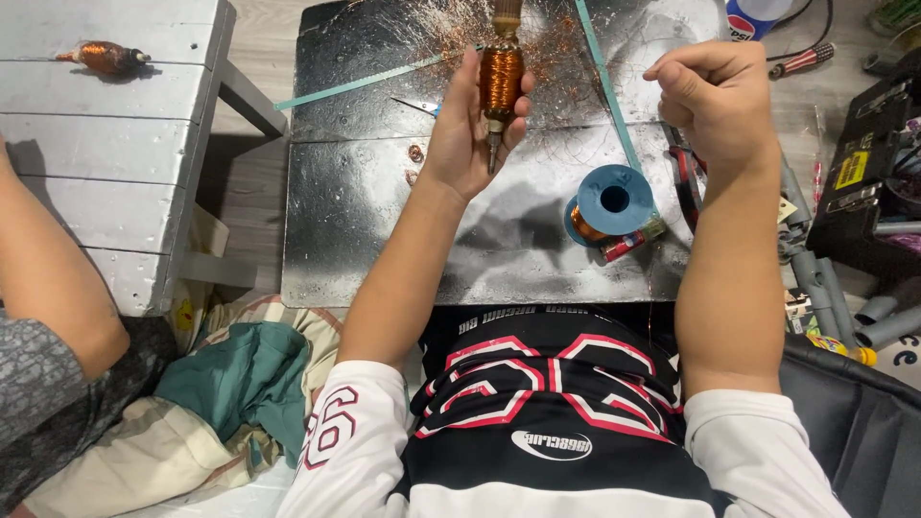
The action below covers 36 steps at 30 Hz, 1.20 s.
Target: Winding thin copper wire onto the poles of a small electric motor armature by hand.
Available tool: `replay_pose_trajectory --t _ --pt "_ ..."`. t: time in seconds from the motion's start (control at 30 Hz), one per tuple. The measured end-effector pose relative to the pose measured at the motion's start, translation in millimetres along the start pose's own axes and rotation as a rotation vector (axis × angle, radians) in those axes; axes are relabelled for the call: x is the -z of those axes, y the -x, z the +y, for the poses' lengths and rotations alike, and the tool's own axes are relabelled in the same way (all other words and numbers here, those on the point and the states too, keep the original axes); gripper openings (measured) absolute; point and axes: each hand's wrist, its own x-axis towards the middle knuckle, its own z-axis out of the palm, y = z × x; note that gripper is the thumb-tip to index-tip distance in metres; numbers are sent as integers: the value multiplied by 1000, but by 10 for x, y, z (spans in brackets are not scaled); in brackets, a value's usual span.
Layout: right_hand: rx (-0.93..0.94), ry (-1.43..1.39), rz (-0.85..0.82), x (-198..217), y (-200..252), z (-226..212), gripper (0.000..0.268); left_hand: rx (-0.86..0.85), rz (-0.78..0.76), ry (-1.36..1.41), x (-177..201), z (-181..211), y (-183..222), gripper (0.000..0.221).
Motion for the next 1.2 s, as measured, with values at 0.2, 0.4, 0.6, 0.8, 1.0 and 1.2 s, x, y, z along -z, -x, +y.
replay_pose_trajectory --t 0.2,0.4,0.6,0.8,1.0,1.2 --pt "-26 -56 -5 -11 28 19 16 8 -22 -1 -48 -21 23 51" --pt "-45 -112 6 2 -13 113 18 46 -68 -89 -42 -49 48 59" --pt "-66 -104 -6 -142 -37 92 14 31 -7 -62 110 -52 -19 60" --pt "-52 -58 -31 -155 -43 96 15 65 -14 -3 91 -115 -15 46" --pt "-77 -63 -18 -205 -22 33 17 68 -74 -31 50 -116 -8 53" --pt "-110 -52 -28 -211 -28 59 21 63 -76 -9 59 -126 17 42"
